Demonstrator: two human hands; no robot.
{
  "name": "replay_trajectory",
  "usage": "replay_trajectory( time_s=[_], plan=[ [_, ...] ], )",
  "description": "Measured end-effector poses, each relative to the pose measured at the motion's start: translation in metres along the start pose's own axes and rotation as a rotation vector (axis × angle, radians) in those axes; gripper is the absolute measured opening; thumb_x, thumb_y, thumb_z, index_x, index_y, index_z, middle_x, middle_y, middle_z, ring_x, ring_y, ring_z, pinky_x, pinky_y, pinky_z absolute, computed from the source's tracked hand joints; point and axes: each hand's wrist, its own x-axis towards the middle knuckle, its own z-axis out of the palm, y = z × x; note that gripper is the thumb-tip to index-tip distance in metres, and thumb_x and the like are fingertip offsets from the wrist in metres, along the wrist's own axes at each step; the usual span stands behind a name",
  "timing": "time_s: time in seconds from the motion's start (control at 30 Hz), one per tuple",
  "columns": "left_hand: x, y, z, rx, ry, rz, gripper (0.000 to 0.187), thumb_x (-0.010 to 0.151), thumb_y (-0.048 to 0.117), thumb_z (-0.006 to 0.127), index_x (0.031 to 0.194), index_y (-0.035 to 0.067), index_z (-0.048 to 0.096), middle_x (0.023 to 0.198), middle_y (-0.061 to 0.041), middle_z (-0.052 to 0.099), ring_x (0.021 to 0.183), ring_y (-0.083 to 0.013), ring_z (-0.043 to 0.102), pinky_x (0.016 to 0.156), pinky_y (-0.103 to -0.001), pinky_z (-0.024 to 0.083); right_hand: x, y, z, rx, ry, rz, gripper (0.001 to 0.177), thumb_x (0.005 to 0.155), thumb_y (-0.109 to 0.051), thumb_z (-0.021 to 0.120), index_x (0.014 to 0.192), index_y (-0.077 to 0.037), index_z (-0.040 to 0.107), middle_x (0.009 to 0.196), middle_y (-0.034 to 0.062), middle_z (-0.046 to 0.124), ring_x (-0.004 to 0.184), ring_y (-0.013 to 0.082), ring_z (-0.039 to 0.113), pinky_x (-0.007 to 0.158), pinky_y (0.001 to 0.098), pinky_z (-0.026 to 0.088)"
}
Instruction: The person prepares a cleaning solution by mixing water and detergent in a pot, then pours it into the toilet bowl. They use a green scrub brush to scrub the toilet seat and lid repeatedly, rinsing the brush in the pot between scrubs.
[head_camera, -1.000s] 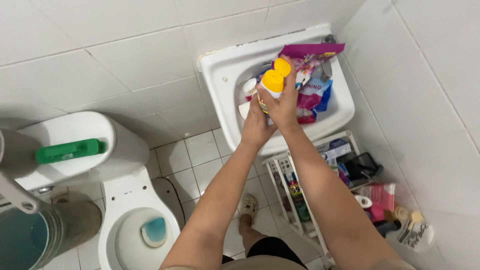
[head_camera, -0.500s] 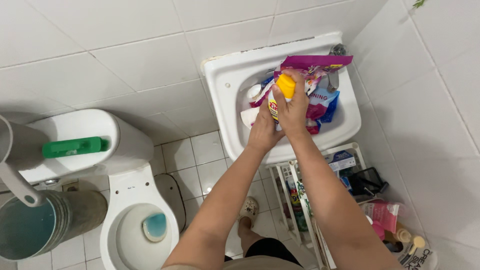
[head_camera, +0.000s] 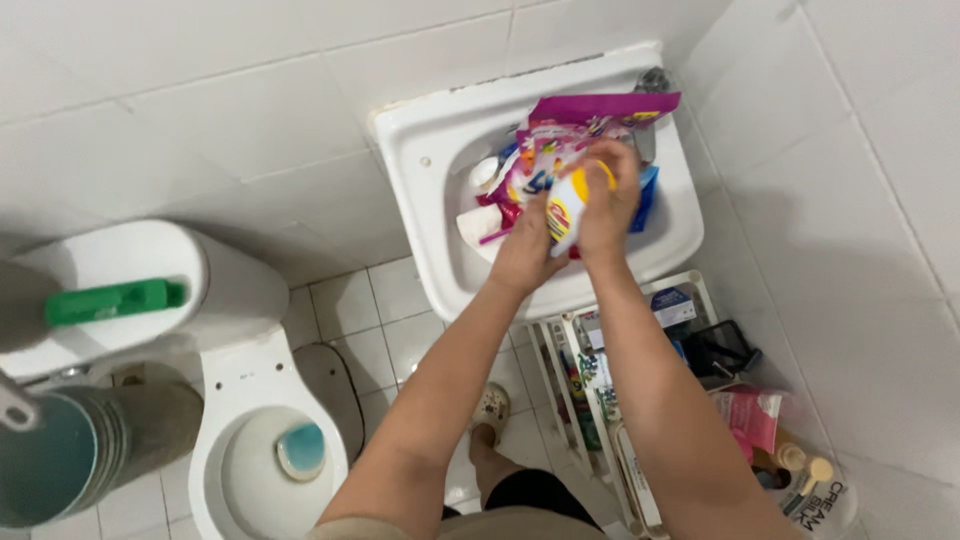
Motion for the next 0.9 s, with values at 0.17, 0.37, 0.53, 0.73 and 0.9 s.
replay_trajectory(
  time_s=[0.17,0.37,0.53,0.73,0.9],
  plan=[
    [0.025,0.016,0.026,0.148,-0.248,-0.048,0.108,0.066,0.013,0.090,0.152,0.005,0.024,0.138,-0.024,0.051,0.126,-0.0429,0.054,0.104,-0.046,0.047,-0.002,0.012,-0.060,0.083,0.181,0.026,0.017,0.112,-0.015,0.048,0.123,-0.003,0.051,0.100,0.0113,0.068,0.097,0.0215,0.070,0.089,0.0347,0.057],
    [0.044,0.010,0.074,0.305,-0.293,-0.044,0.099,0.072,0.009,0.085,0.155,0.014,0.033,0.139,-0.018,0.054,0.124,-0.0408,0.057,0.101,-0.048,0.049,-0.004,0.088,-0.128,0.059,0.391,0.039,0.018,0.109,-0.015,0.048,0.119,-0.002,0.055,0.099,0.0122,0.069,0.093,0.0221,0.070,0.088,0.0344,0.056],
    [0.026,0.002,0.069,0.016,-0.014,-0.027,0.067,0.079,0.023,0.090,0.136,0.015,0.056,0.134,-0.013,0.063,0.125,-0.0353,0.063,0.108,-0.045,0.052,-0.007,0.140,-0.169,-0.070,0.435,0.106,0.015,0.106,-0.008,0.048,0.115,-0.002,0.059,0.095,0.0103,0.068,0.087,0.0197,0.068,0.085,0.0324,0.056],
    [0.052,-0.008,-0.007,-0.079,0.699,-0.216,0.080,0.083,0.035,0.088,0.138,-0.003,0.045,0.136,-0.026,0.052,0.128,-0.0392,0.052,0.112,-0.047,0.043,0.009,0.112,-0.157,-0.682,0.371,-0.073,0.030,0.094,-0.001,0.064,0.124,0.003,0.060,0.115,0.0173,0.066,0.107,0.0270,0.063,0.096,0.0389,0.051],
    [0.087,-0.004,-0.042,-0.036,0.638,0.027,0.072,0.091,0.030,0.082,0.146,0.001,0.046,0.146,-0.025,0.054,0.137,-0.0393,0.052,0.117,-0.047,0.042,0.068,0.075,-0.111,-0.729,0.025,-0.425,0.064,0.095,-0.013,0.083,0.142,0.010,0.047,0.138,0.0261,0.054,0.132,0.0338,0.051,0.113,0.0449,0.040]
  ],
)
